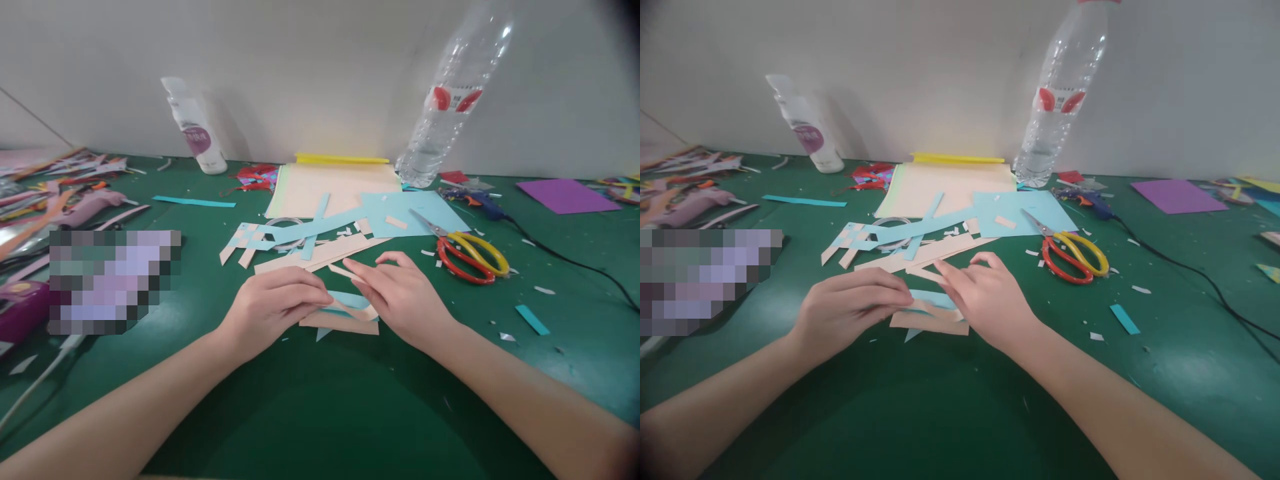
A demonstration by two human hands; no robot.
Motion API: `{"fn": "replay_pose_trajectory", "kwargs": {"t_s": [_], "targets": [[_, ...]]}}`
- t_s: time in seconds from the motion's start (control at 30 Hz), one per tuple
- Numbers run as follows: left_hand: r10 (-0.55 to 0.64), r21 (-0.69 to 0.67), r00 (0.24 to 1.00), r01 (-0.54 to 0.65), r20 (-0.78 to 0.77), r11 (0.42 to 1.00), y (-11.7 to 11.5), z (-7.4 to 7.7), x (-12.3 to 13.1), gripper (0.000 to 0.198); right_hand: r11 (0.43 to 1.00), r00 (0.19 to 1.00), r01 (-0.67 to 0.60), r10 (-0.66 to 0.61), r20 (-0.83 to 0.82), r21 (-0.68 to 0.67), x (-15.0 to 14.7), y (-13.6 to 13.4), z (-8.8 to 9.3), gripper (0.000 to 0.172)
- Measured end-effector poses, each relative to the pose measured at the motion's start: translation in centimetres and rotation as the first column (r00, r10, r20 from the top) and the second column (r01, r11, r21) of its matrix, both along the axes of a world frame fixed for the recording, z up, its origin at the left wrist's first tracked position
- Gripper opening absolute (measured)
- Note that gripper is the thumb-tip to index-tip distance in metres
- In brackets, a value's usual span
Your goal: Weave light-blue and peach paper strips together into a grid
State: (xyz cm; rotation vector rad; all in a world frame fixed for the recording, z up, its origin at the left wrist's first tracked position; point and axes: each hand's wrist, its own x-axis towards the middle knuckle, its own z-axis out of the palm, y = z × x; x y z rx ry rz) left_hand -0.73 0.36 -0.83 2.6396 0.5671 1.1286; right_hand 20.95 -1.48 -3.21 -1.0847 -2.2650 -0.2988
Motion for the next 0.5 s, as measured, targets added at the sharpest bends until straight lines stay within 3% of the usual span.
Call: {"fn": "replay_pose_trajectory", "kwargs": {"t_s": [0.1,0.23,0.4,0.5], "targets": [[0.100,0.030,0.995,-0.100,0.004,0.995,-0.13,-0.04,-0.04,0.007,0.997,0.997,-0.045,0.041,0.065,0.057,-0.02,-0.04,0.14,0.031],[0.233,-0.040,0.972,-0.233,-0.009,0.972,-0.36,-0.08,-0.01,0.007,0.996,0.994,-0.068,0.062,0.093,0.060,0.00,-0.01,0.31,0.030],[0.198,-0.050,0.980,-0.198,-0.016,0.979,-0.42,-0.03,0.11,0.030,0.992,0.984,-0.093,0.078,0.162,0.088,0.08,0.04,0.31,0.028],[0.175,-0.012,0.985,-0.175,-0.006,0.985,-0.23,0.02,0.12,0.026,0.989,0.979,-0.106,0.085,0.187,0.105,0.12,0.00,0.33,0.027]]}}
